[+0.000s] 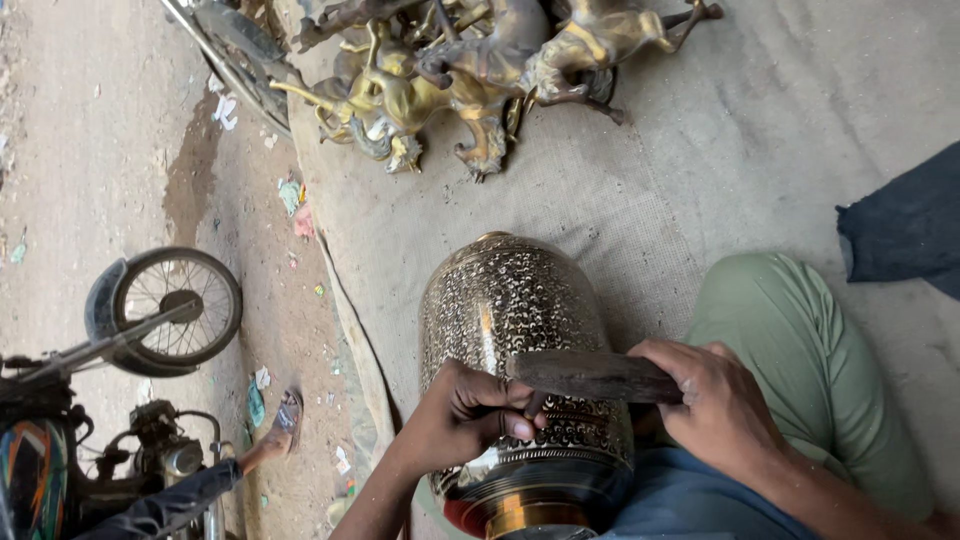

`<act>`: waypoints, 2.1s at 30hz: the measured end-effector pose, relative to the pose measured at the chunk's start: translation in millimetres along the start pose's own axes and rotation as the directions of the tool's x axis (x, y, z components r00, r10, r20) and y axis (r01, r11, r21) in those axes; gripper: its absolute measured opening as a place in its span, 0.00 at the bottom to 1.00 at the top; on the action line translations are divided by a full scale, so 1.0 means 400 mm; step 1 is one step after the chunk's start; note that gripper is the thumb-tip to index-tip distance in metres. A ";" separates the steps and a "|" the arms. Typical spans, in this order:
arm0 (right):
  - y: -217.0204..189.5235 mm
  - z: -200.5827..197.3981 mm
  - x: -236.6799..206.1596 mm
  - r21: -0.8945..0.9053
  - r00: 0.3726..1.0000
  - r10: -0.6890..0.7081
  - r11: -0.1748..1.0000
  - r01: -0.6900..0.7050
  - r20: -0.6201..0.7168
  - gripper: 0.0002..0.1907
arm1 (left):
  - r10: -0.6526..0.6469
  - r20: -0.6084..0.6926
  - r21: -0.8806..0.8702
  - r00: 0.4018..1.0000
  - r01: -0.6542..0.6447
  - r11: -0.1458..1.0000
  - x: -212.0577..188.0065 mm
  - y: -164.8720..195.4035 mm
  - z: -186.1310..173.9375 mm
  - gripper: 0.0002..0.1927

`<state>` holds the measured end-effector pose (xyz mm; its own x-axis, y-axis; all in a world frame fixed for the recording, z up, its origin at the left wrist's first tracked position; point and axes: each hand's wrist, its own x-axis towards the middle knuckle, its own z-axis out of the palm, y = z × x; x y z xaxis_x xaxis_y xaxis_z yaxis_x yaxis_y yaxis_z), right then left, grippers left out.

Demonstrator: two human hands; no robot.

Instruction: The person sits on a mat and uses a chisel and hammer to engrave a decorative pattern onto a large metal vase. They repeatedly strike the chisel to create fine details on the vase's surface.

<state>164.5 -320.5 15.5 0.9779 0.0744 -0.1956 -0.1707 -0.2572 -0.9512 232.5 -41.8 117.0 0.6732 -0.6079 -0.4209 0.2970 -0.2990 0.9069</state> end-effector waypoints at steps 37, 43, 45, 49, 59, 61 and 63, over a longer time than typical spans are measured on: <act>-0.015 -0.034 -0.008 -0.200 0.996 0.093 0.976 -0.089 0.012 0.21 | -0.001 0.005 0.092 1.000 0.001 0.996 0.019 0.009 0.014 0.17; 0.034 -0.034 0.000 -0.061 0.988 0.044 0.997 -0.053 -0.149 0.26 | -0.011 0.027 0.033 1.000 0.010 0.999 0.022 0.005 0.017 0.21; 0.055 -0.019 -0.004 0.389 0.970 0.239 0.899 -0.203 -0.045 0.26 | 0.023 0.055 0.035 0.998 -0.025 0.999 0.023 0.007 0.016 0.17; 0.062 -0.001 -0.011 -0.209 0.990 -0.116 0.973 0.098 -0.075 0.22 | -0.038 0.048 0.058 0.998 0.035 0.998 0.029 0.022 0.013 0.19; 0.028 -0.041 -0.028 -0.344 0.905 0.422 0.843 -0.413 -0.051 0.27 | 0.309 -0.195 -0.001 0.931 -0.315 0.949 -0.013 -0.069 -0.036 0.08; 0.096 -0.067 -0.039 -0.292 0.888 0.413 0.840 -0.457 -0.201 0.25 | 0.346 -0.505 -0.171 0.791 -0.484 0.858 -0.051 -0.144 -0.088 0.14; 0.181 -0.115 -0.052 -0.297 0.916 0.217 0.899 -0.322 -0.337 0.26 | 0.201 -0.739 -0.321 0.643 -0.599 0.733 -0.114 -0.243 -0.136 0.26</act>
<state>137.5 -385.0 -38.1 0.8996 -0.3126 -0.3050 -0.4325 -0.5410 -0.7213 209.7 55.0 49.2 0.9930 0.0928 -0.0724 0.0317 0.3817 0.9237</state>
